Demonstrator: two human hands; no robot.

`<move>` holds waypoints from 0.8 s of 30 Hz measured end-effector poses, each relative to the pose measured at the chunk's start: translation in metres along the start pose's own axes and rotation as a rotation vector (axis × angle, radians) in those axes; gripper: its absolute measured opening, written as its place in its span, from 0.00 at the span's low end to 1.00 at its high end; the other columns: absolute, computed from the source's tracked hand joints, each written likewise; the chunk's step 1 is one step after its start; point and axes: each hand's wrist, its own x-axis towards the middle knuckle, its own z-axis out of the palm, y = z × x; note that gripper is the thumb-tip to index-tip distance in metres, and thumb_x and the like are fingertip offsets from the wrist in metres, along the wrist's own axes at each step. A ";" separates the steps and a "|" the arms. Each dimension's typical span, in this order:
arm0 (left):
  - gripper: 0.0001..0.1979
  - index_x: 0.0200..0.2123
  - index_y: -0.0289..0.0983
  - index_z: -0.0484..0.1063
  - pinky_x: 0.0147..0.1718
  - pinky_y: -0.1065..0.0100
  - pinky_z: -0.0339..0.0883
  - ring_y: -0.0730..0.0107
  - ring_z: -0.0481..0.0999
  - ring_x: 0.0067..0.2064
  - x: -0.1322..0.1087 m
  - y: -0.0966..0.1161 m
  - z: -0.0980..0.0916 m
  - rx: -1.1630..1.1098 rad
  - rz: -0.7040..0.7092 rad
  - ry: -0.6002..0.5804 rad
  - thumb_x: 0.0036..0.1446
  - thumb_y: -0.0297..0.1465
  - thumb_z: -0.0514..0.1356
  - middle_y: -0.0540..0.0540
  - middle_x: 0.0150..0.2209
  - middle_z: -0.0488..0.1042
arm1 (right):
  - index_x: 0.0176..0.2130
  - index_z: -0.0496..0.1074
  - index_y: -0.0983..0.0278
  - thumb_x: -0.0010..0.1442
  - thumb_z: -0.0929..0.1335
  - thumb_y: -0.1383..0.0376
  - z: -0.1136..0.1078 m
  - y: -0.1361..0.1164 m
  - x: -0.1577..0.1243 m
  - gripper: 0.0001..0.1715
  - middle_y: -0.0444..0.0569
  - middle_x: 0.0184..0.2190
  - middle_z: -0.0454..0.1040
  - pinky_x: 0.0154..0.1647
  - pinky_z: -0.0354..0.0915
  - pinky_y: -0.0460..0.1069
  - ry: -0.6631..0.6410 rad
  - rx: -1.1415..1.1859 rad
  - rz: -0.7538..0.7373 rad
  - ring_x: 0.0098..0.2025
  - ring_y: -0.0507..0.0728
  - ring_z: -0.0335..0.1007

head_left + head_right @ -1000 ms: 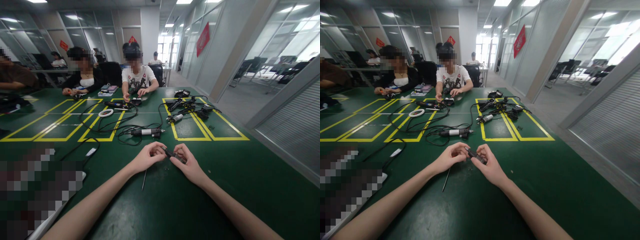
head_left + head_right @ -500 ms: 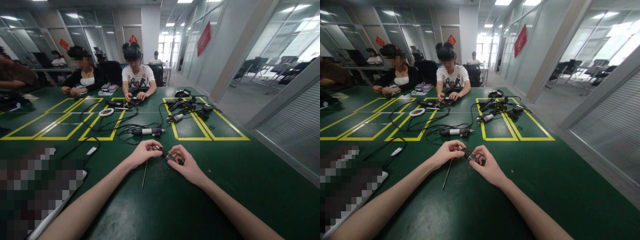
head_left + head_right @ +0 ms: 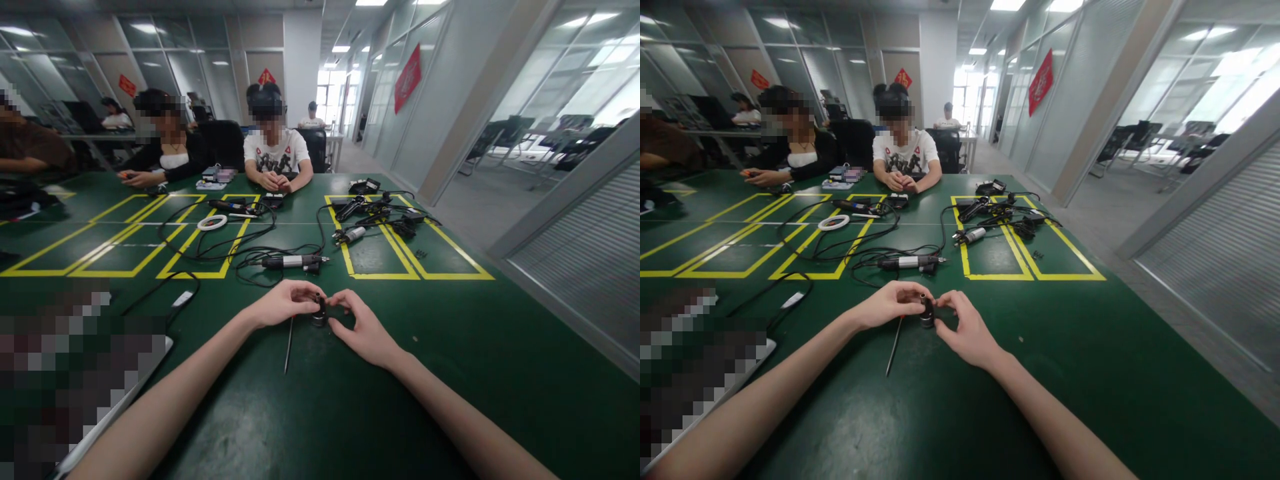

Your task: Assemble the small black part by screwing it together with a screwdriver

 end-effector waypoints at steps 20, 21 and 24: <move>0.20 0.45 0.36 0.76 0.27 0.69 0.57 0.65 0.75 0.27 -0.006 0.016 -0.022 0.788 -0.182 0.239 0.49 0.37 0.69 0.51 0.24 0.77 | 0.41 0.76 0.60 0.58 0.64 0.69 -0.015 -0.011 0.025 0.14 0.50 0.40 0.79 0.42 0.69 0.54 0.024 0.095 -0.005 0.40 0.59 0.74; 0.23 0.49 0.35 0.75 0.28 0.69 0.58 0.65 0.76 0.27 -0.006 0.014 -0.020 0.776 -0.181 0.236 0.48 0.33 0.67 0.52 0.24 0.78 | 0.42 0.76 0.59 0.57 0.64 0.70 -0.017 -0.009 0.022 0.15 0.50 0.39 0.79 0.41 0.70 0.54 0.007 0.025 -0.037 0.40 0.59 0.74; 0.27 0.53 0.33 0.72 0.28 0.69 0.62 0.65 0.76 0.26 -0.005 0.016 -0.023 0.681 -0.222 0.244 0.46 0.27 0.64 0.53 0.22 0.76 | 0.44 0.76 0.59 0.57 0.66 0.70 -0.022 -0.006 0.014 0.15 0.52 0.40 0.79 0.43 0.71 0.57 -0.029 -0.157 -0.185 0.41 0.62 0.75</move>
